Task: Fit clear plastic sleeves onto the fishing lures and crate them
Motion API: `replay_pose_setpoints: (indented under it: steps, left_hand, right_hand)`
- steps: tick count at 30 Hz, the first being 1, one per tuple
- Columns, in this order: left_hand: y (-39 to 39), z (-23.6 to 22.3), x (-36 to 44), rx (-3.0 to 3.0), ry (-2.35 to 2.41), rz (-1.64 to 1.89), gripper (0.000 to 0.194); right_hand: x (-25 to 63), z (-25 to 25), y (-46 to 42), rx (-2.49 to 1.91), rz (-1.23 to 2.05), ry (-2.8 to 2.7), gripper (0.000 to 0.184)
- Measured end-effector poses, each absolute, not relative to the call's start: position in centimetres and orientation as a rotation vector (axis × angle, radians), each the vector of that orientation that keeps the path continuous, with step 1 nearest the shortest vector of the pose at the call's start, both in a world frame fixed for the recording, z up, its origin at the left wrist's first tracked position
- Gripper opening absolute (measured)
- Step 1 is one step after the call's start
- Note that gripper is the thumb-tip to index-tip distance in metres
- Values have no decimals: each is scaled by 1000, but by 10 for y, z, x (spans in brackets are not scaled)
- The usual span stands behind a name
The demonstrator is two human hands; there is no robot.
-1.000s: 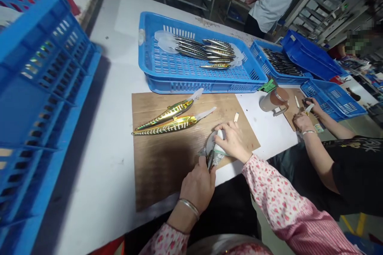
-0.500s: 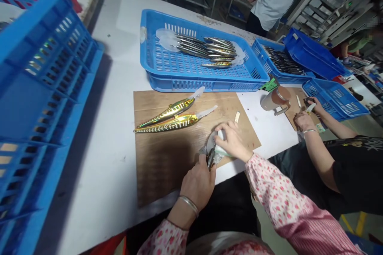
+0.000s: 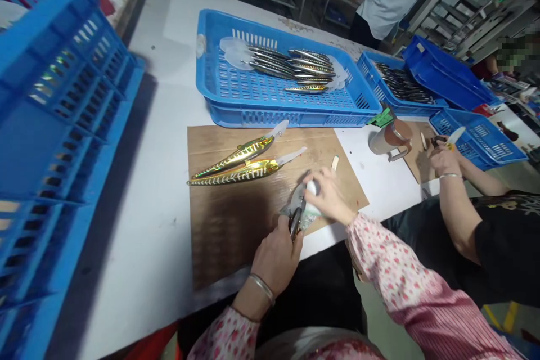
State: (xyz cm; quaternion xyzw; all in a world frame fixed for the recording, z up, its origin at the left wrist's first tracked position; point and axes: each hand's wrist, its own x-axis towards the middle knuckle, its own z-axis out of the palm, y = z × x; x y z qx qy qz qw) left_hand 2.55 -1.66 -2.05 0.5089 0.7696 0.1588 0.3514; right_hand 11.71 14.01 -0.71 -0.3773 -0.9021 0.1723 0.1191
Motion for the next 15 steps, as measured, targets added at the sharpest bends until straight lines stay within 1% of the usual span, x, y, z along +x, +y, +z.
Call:
replay_pose_setpoints:
  steps: [3, 8, 12, 13, 15]
  left_hand:
    - [-16, -19, 25, 1308, 2009, 388, 14]
    - [-17, -16, 23, 1297, 1966, 404, 14]
    - [-16, -17, 23, 1298, 1993, 385, 15]
    - [-16, -18, 23, 1294, 1999, 382, 15]
    - [-17, -20, 24, 1291, 1990, 397, 14]
  right_hand:
    - [115, -7, 146, -1219, 371, -2572, 17]
    - [121, -10, 139, -963, 560, -2640, 18]
    - [121, -9, 145, -1175, 398, -2582, 17]
    - [120, -8, 145, -1187, 376, -2585, 18]
    - [121, -7, 142, -1079, 426, -2645, 19]
